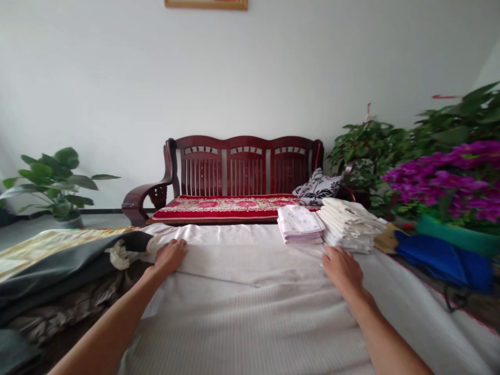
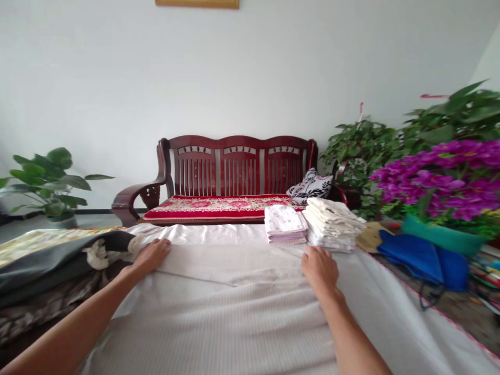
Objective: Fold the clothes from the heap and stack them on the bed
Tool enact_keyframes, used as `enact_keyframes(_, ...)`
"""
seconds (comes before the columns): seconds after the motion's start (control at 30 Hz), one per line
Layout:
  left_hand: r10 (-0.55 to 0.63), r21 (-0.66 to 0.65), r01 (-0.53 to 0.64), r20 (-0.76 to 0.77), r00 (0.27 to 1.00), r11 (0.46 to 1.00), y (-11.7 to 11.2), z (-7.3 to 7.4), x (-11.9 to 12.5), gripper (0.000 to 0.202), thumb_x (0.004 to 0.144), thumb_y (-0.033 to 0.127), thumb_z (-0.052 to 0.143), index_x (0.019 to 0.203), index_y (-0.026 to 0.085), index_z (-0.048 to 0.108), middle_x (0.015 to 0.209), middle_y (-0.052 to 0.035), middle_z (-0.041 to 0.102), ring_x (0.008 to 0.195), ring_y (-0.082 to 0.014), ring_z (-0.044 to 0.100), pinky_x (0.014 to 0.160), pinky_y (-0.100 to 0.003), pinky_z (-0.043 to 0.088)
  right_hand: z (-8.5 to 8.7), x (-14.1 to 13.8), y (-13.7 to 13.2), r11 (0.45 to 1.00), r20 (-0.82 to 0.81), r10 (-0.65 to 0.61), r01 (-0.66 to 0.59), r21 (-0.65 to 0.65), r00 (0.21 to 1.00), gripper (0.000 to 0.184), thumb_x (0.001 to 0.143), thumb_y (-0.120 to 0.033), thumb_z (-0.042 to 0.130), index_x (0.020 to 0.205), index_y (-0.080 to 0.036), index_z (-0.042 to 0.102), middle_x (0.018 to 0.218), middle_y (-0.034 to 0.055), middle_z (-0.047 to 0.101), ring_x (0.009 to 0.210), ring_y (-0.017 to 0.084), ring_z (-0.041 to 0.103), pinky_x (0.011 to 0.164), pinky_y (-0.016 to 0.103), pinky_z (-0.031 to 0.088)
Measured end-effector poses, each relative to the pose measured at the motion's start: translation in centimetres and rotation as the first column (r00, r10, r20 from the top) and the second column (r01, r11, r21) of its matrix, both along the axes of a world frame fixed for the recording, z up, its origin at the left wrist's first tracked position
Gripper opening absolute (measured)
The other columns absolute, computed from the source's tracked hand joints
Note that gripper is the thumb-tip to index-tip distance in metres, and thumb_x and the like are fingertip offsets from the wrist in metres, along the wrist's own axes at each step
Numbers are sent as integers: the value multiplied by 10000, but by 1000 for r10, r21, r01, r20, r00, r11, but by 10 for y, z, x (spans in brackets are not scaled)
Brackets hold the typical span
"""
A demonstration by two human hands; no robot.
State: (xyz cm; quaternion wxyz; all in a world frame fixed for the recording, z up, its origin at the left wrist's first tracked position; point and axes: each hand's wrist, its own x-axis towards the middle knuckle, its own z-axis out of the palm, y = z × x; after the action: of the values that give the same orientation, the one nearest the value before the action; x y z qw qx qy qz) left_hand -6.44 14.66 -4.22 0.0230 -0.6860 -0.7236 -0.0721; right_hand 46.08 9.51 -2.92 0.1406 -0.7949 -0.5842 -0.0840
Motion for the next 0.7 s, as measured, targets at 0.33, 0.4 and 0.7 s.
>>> enact_keyframes(0.33, 51, 163, -43, -44, 998, 986, 11, 13, -1, 258, 975, 262, 359, 1012, 171, 597, 958, -95, 729, 960, -263, 672, 832, -329, 428, -9, 22, 6, 980, -113, -179, 167, -112, 977, 455, 923, -535, 416, 1179, -289, 700, 1156, 120, 740, 990, 299, 708, 748, 404, 538)
enact_keyframes(0.4, 89, 189, -84, -19, 996, 978, 16, 11, -1, 274, 987, 281, 341, 1034, 173, 589, 996, -99, 727, 945, -259, 669, 791, -320, 426, -10, 25, 9, 980, -110, -193, 186, -69, 975, 454, 937, -509, 392, 1206, -296, 688, 1147, 124, 740, 969, 286, 709, 754, 398, 531)
enact_keyframes(0.7, 117, 153, -100, -110, 987, 983, 26, 3, 11, 295, 987, 204, 354, 1019, 164, 645, 1066, -131, 718, 1030, -311, 640, 997, -462, 358, -5, 20, 7, 974, -193, -200, 174, -143, 961, 498, 959, -534, 348, 1216, -240, 657, 1275, 151, 677, 1104, 328, 663, 835, 433, 506)
